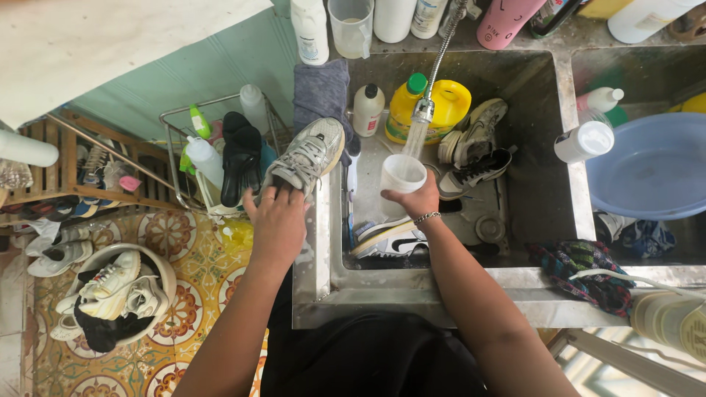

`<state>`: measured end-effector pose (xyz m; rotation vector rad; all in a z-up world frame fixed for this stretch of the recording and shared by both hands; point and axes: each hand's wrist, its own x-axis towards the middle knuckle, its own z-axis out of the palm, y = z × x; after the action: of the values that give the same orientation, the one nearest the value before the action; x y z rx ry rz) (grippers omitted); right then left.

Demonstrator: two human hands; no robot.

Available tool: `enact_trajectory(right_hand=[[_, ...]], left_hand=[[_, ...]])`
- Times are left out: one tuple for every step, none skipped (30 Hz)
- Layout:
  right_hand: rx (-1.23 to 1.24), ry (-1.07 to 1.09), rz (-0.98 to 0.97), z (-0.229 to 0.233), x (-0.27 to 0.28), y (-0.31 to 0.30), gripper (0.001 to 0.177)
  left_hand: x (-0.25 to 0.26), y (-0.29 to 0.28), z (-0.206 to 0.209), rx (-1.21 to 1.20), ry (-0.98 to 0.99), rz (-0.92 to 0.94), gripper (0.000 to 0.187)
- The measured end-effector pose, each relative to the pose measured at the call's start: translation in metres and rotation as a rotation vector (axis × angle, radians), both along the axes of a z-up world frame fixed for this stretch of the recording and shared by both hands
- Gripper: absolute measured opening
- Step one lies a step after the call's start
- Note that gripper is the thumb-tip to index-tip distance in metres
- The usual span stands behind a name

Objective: The person scrubs a white sneaker with a brush and cleaning solution, rinses it under running water, and continues scrubbing the upper and sole. The person uses a toothbrush to clean the interior lining and laces.

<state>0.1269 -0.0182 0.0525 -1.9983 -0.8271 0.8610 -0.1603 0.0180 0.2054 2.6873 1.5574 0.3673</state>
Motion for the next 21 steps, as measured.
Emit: enact_trajectory(right_hand=[[0.017, 0.031, -0.054, 0.000, 0.000, 0.001, 0.093], [0.034, 0.062, -0.107, -0.001, 0.001, 0.001, 0.094], [0.052, 0.093, -0.159, -0.001, 0.002, 0.003, 0.094], [0.035, 0.030, -0.108, -0.002, 0.003, 0.004, 0.096], [0.016, -0.030, -0.057, -0.003, 0.003, 0.004, 0.098], [-0.003, -0.091, -0.006, -0.004, 0.002, 0.004, 0.099], [0.000, -0.043, -0.012, -0.004, 0.003, 0.005, 0.098], [0.003, 0.005, -0.019, -0.004, 0.003, 0.005, 0.097], [0.006, 0.052, -0.024, -0.003, 0.004, 0.005, 0.096], [-0.029, 0.034, -0.016, -0.003, 0.004, 0.006, 0.097], [-0.064, 0.017, -0.007, -0.002, 0.004, 0.006, 0.099], [-0.100, 0.000, 0.002, -0.001, 0.003, 0.007, 0.100], [-0.093, -0.027, 0.059, 0.000, 0.003, 0.007, 0.098], [-0.087, -0.054, 0.116, 0.000, 0.003, 0.006, 0.096], [-0.076, -0.082, 0.173, 0.001, 0.004, 0.009, 0.094], [-0.071, -0.045, 0.098, 0.002, 0.005, 0.012, 0.096], [-0.068, -0.005, 0.027, 0.001, 0.005, 0.012, 0.098], [-0.066, 0.036, -0.045, 0.001, 0.006, 0.013, 0.100], [-0.081, -0.002, 0.000, 0.001, 0.005, 0.014, 0.098], [-0.096, -0.040, 0.045, 0.001, 0.006, 0.015, 0.096], [-0.110, -0.077, 0.089, 0.001, 0.006, 0.014, 0.095]], left_hand=[[0.001, 0.000, 0.001, -0.007, 0.005, -0.004, 0.024], [0.002, 0.000, 0.003, -0.014, 0.011, -0.008, 0.022], [0.002, 0.001, 0.004, -0.020, 0.016, -0.009, 0.021], [0.002, 0.002, 0.005, -0.006, 0.028, -0.028, 0.020], [0.001, 0.002, 0.005, 0.007, 0.042, -0.048, 0.020], [0.001, 0.003, 0.005, 0.019, 0.056, -0.068, 0.020], [0.001, 0.005, 0.005, 0.052, 0.079, -0.102, 0.022], [0.002, 0.009, 0.005, 0.086, 0.101, -0.135, 0.023], [0.002, 0.011, 0.004, 0.120, 0.123, -0.167, 0.025], [0.001, 0.014, 0.004, 0.015, 0.126, -0.173, 0.022], [0.000, 0.018, 0.004, -0.091, 0.129, -0.178, 0.019], [-0.001, 0.022, 0.004, -0.196, 0.133, -0.183, 0.017], [-0.002, 0.025, 0.004, -0.255, 0.127, -0.189, 0.018], [-0.005, 0.030, 0.004, -0.313, 0.122, -0.195, 0.019], [-0.006, 0.037, 0.004, -0.367, 0.115, -0.200, 0.021], [-0.007, 0.043, 0.003, -0.342, 0.077, -0.259, 0.022], [-0.009, 0.047, 0.003, -0.320, 0.041, -0.313, 0.025], [-0.010, 0.051, 0.001, -0.298, 0.006, -0.368, 0.028], [-0.010, 0.056, -0.001, -0.353, 0.041, -0.365, 0.028], [-0.009, 0.060, -0.004, -0.408, 0.077, -0.363, 0.028], [-0.009, 0.064, -0.007, -0.463, 0.113, -0.361, 0.028]])
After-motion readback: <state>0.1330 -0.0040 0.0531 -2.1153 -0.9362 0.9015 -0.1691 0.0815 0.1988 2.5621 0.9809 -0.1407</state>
